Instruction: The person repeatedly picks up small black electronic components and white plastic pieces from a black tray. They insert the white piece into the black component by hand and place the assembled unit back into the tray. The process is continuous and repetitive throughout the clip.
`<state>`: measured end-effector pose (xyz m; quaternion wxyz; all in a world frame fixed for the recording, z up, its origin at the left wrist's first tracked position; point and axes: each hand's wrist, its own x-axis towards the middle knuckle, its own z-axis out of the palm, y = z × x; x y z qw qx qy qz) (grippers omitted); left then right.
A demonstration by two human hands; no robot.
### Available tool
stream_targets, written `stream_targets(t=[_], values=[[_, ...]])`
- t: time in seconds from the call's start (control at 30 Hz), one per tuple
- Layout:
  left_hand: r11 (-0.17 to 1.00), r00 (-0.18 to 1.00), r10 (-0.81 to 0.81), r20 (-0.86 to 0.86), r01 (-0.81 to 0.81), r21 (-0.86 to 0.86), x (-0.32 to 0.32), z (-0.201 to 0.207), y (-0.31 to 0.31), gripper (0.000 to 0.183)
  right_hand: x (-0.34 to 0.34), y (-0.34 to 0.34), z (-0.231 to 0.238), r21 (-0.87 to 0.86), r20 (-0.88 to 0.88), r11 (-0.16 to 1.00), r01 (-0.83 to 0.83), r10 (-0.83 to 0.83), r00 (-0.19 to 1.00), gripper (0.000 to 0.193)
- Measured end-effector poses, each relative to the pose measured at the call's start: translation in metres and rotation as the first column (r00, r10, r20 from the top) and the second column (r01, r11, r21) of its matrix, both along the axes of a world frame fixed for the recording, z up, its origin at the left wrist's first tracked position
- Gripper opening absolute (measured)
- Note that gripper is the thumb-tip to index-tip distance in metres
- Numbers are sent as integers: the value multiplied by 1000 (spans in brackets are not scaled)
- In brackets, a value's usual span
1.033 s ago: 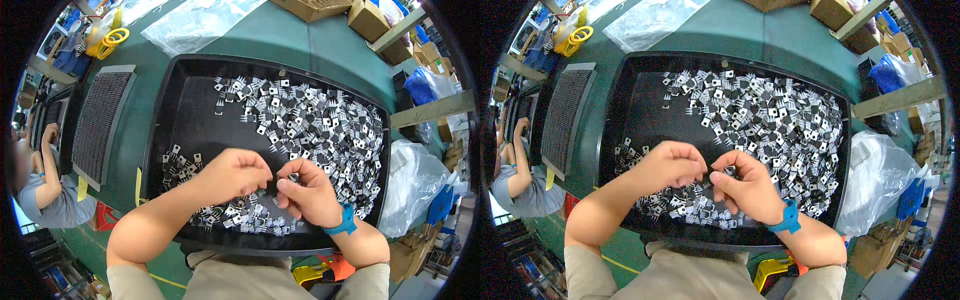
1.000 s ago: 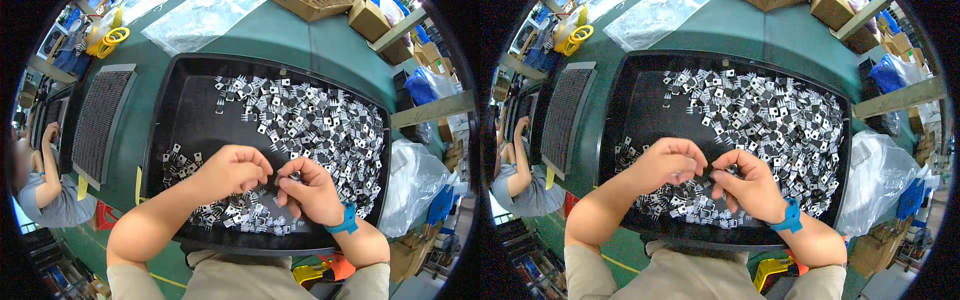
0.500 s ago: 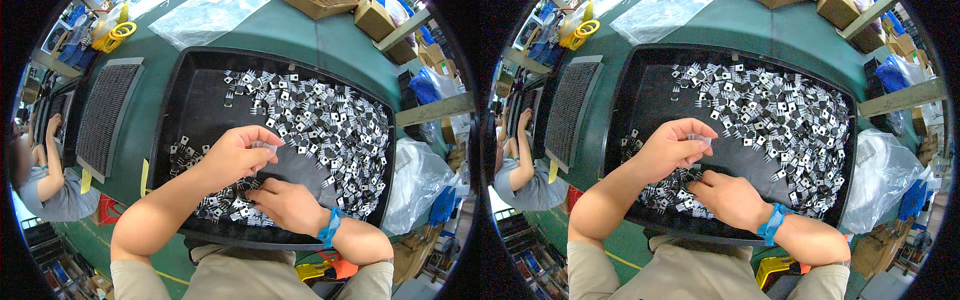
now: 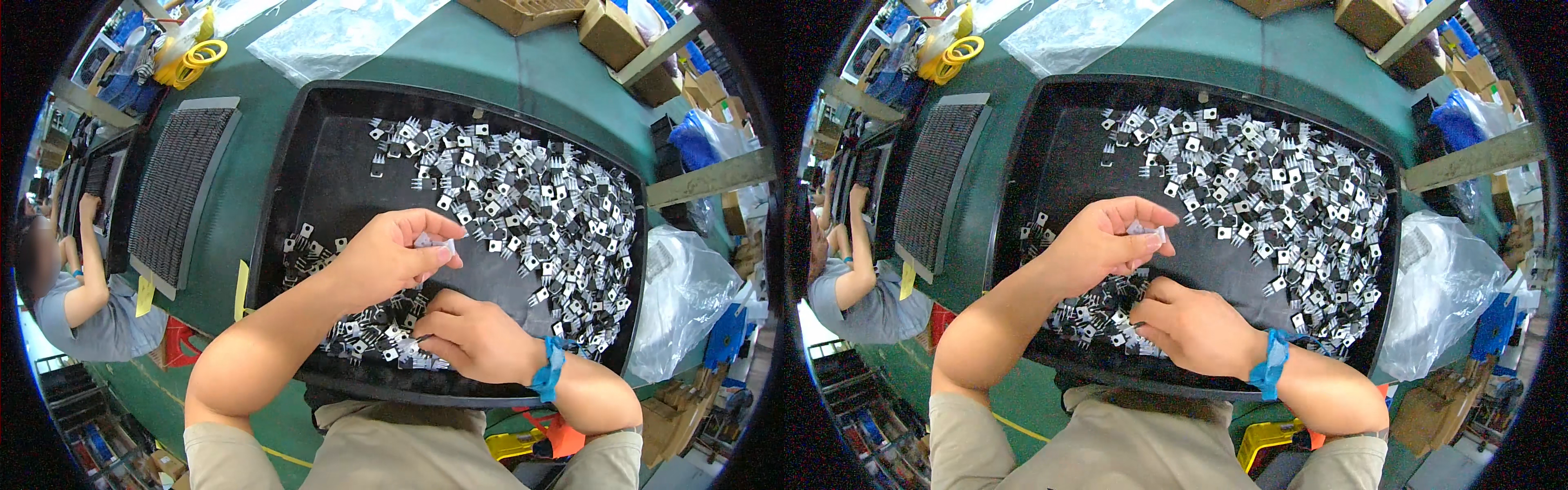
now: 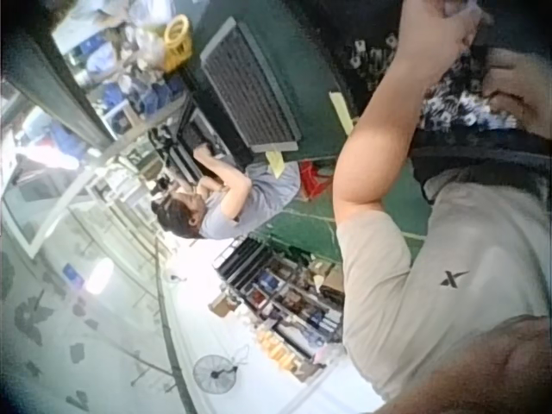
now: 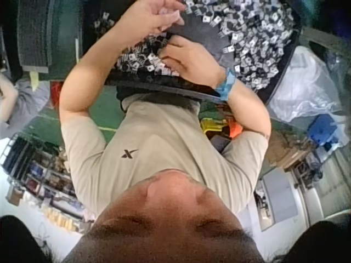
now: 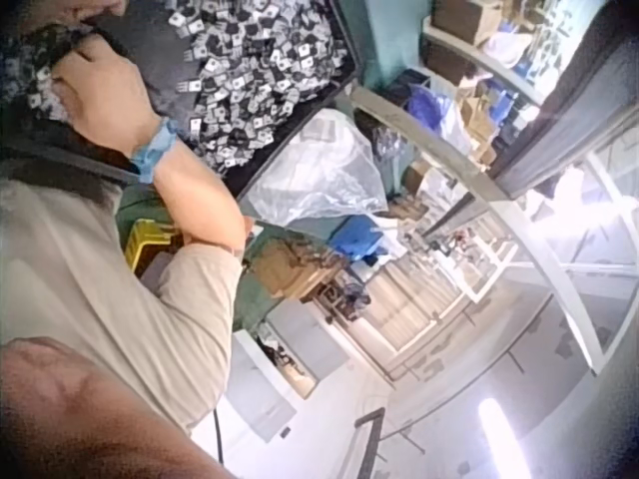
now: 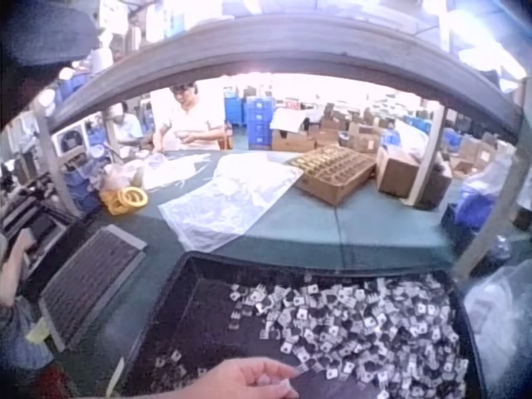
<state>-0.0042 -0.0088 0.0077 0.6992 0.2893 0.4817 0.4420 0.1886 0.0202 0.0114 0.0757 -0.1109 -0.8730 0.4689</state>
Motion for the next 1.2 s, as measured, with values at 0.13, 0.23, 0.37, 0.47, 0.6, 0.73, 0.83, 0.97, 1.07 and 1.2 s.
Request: stream_targets(t=[0.13,0.23,0.37,0.47,0.6,0.73,0.83,0.97,1.07,1.2], values=[[1000,1000,-26,8,26,-11,-2,-1,0,20,8,12,7,-148,-53,983,112,-121,991,13],[998,998,-54,34,55,-37,-2,1,-2,19,11,15,19,-180,-102,918,353,-374,922,15],[996,997,-72,36,74,-56,1,5,-2,18,18,21,20,-80,-130,840,537,-542,830,18],[994,993,-106,48,107,-34,2,5,-2,16,16,22,21,-38,-174,827,560,-558,811,18],[990,990,-137,9,138,-25,4,6,-2,15,15,22,17,-4,-201,850,527,-517,832,18],[990,990,-141,26,141,16,3,1,-4,16,14,20,17,-2,-177,850,526,-518,837,18],[990,990,-141,11,140,26,3,0,-4,16,13,19,20,4,-167,841,542,-533,829,18],[987,986,-161,-39,161,10,3,5,-3,17,13,18,16,-16,-190,854,520,-513,837,18],[985,981,-163,-104,168,37,5,5,-4,18,13,21,16,21,-188,866,500,-487,853,17],[970,957,-168,-235,203,134,5,-2,-5,20,13,21,16,-46,-96,870,490,-492,865,15]])
